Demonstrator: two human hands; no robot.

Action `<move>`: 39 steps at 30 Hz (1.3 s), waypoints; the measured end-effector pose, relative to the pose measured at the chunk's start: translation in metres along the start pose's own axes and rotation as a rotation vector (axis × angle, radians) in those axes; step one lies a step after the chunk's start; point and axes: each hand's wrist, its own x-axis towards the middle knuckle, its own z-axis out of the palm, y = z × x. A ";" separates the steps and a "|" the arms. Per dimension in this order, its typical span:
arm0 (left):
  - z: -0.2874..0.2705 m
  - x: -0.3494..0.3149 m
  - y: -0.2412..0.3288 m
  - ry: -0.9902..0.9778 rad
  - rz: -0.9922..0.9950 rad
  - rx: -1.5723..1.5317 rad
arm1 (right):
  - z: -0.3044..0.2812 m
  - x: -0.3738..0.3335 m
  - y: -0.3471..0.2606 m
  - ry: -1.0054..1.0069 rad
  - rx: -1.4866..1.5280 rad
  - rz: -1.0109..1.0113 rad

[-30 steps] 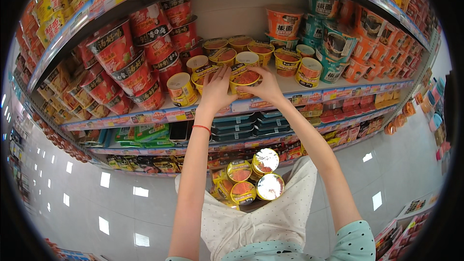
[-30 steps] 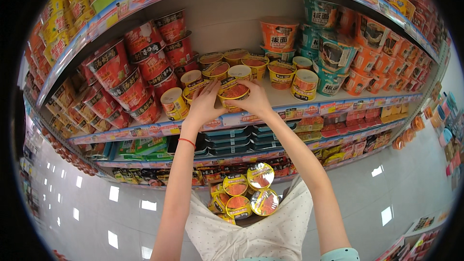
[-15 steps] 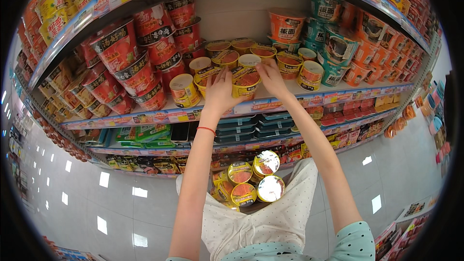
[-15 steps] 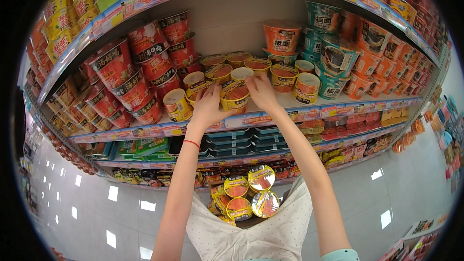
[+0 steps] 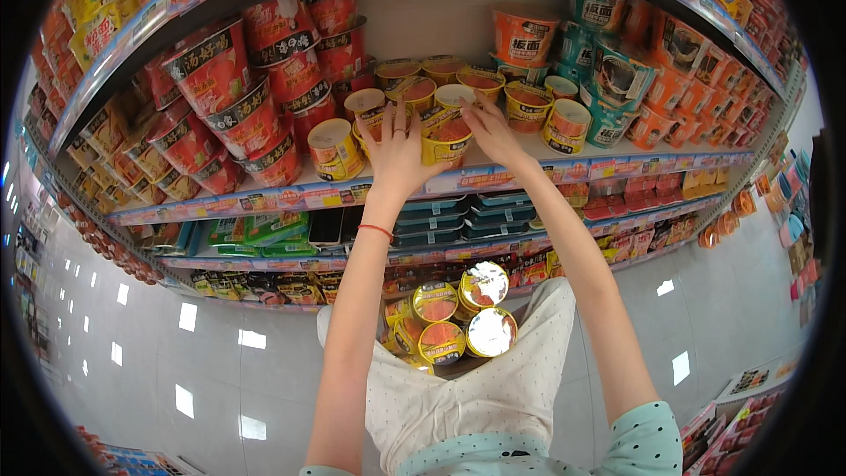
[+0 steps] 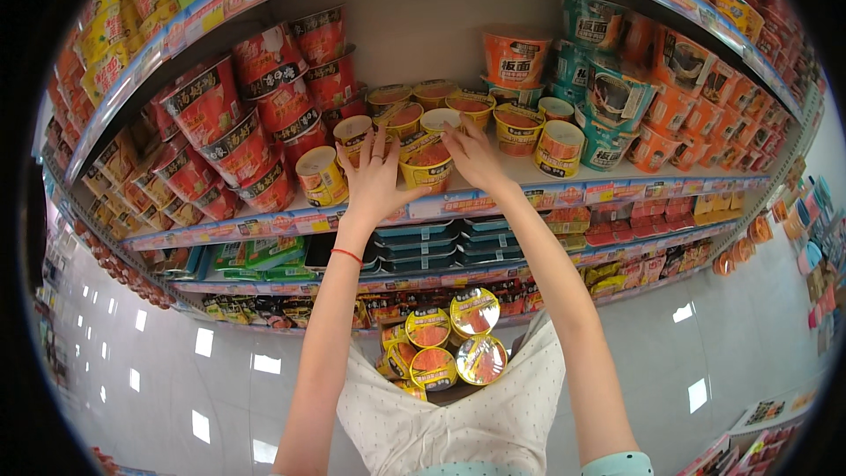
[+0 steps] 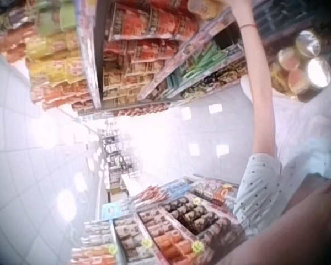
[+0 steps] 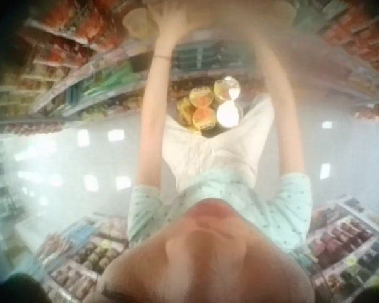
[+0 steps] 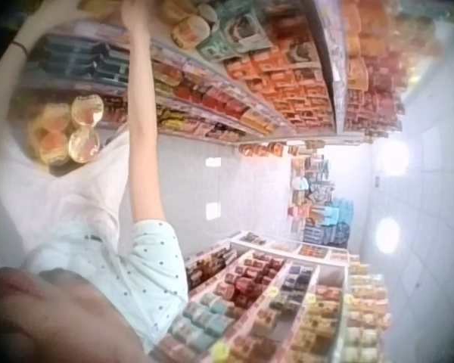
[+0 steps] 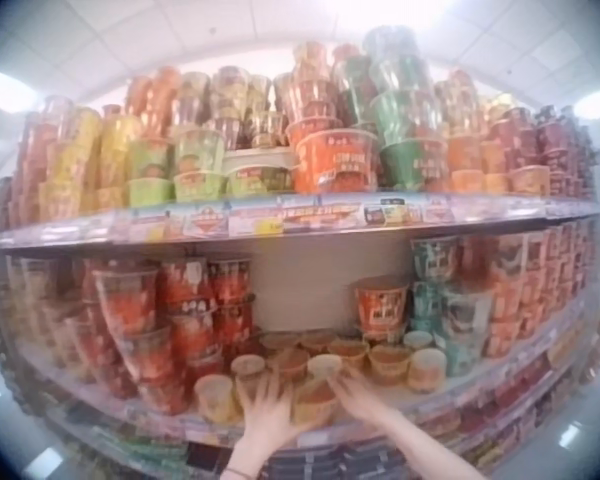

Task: The person sits on the floor and restocks a supermarket shelf with instant noodle cups. They pick up cups from a box on their lap, place them on the shelf, and adjust the arrangement to fill gaps.

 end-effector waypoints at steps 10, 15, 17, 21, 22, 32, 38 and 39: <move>-0.078 -0.140 -0.005 -0.041 -0.094 -0.749 | -0.052 -0.132 -0.060 -0.070 0.419 -0.071; -0.045 -0.255 0.008 -0.429 -0.396 -0.896 | -0.066 -0.239 -0.041 -0.919 0.021 0.145; -0.035 -0.292 0.028 -0.561 -0.543 -0.895 | -0.069 -0.279 -0.052 -1.212 -0.211 0.565; -0.017 -0.326 0.073 -0.660 -0.496 -0.926 | -0.044 -0.340 -0.071 -0.781 -0.042 0.477; -0.013 -0.332 0.083 -0.651 -0.439 -0.921 | -0.037 -0.347 -0.079 -0.733 -0.019 0.506; 0.002 -0.332 0.095 -0.617 -0.334 -0.861 | -0.012 -0.357 -0.103 -0.305 0.094 0.596; 0.000 -0.342 0.070 -0.649 -0.379 -0.677 | -0.071 -0.272 -0.103 -0.201 0.391 0.338; 0.007 -0.350 0.068 -0.728 -0.385 -0.669 | -0.083 -0.247 -0.104 -0.143 0.299 0.269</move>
